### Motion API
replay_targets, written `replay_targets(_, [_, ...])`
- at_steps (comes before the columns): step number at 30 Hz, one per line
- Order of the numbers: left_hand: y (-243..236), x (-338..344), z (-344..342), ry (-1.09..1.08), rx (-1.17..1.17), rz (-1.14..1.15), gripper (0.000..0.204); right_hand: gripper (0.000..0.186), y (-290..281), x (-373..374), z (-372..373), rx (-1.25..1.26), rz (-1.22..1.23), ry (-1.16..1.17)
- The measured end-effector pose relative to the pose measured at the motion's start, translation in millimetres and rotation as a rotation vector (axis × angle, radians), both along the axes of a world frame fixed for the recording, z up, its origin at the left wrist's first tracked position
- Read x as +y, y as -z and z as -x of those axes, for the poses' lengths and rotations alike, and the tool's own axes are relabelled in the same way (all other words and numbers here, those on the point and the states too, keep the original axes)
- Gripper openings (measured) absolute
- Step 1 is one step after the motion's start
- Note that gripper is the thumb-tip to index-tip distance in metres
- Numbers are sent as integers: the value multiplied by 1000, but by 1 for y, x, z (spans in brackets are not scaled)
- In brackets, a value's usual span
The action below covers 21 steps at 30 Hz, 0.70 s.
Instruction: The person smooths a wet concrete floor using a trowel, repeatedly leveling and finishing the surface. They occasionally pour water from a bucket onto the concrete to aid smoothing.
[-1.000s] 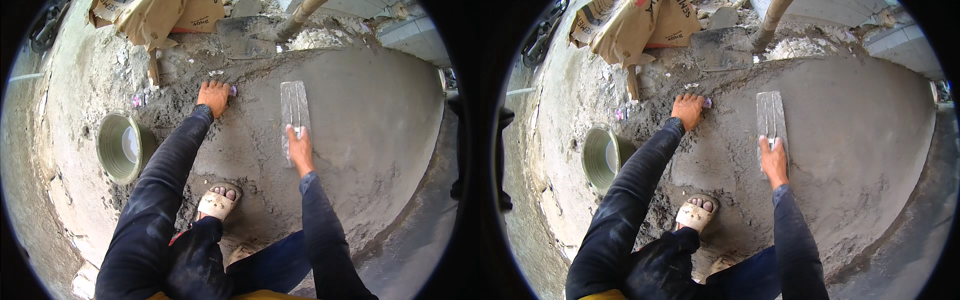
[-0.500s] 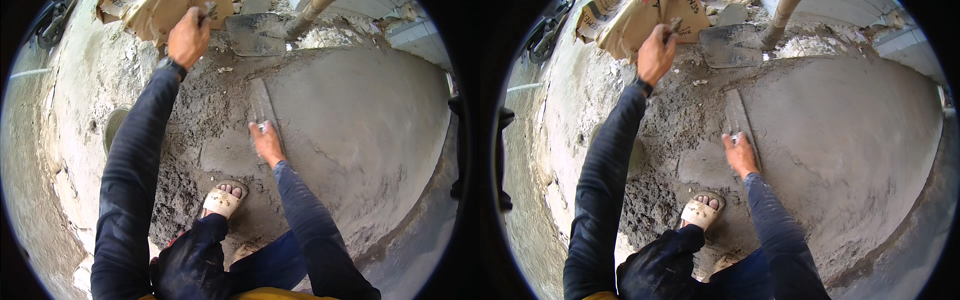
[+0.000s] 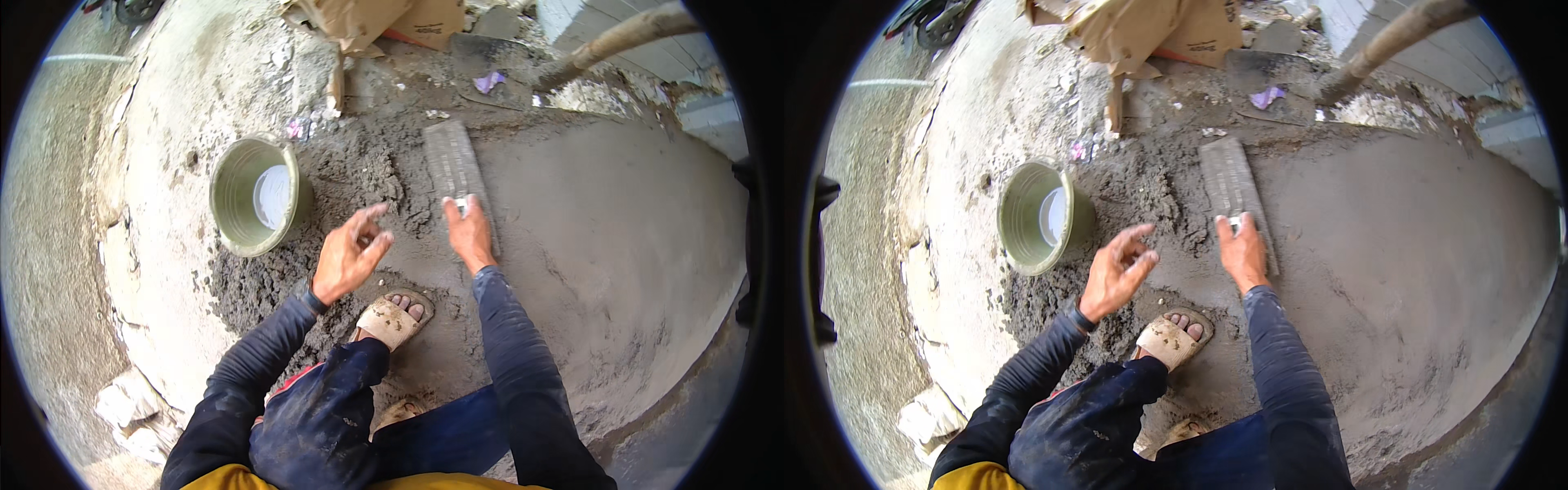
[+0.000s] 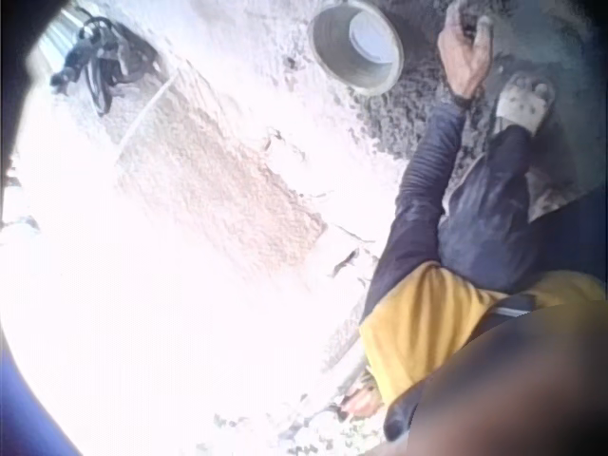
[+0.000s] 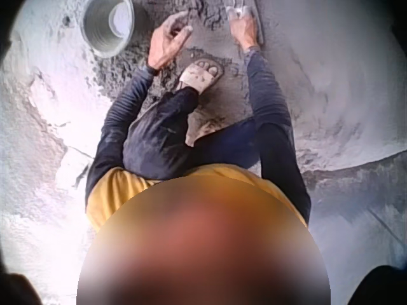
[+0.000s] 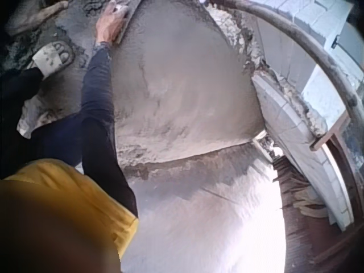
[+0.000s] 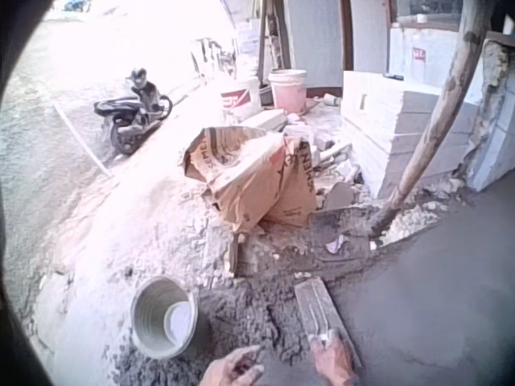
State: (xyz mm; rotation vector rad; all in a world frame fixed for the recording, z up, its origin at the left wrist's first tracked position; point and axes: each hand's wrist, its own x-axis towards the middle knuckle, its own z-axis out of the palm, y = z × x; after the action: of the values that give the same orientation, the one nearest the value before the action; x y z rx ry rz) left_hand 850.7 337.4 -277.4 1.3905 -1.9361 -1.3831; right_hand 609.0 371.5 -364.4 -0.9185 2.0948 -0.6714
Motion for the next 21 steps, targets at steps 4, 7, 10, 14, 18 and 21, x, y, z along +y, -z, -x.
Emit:
replay_targets(4, [5, 76, -88, -260, -133, -33, 41, 52, -2, -19, 19, 239, -37, -490])
replay_targets(7, [9, 93, -143, -539, -77, -82, 32, 50, 0, -41, 28, 364, 16, -517])
replay_targets(10, [14, 80, -174, -898, 170, -240, 51, 49, -1, -65, 29, 446, 46, -571])
replay_targets(14, [16, 51, -178, -1103, 501, -454, 74, 47, -3, -84, 28, 483, 58, -795])
replay_targets(18, [22, 16, -167, -1053, 694, -625, 59, 45, -3, -88, 34, 538, 57, -814])
replay_targets(21, [38, -3, -168, -1182, 554, -538, 39, 49, 0, -83, 29, 517, 73, -856])
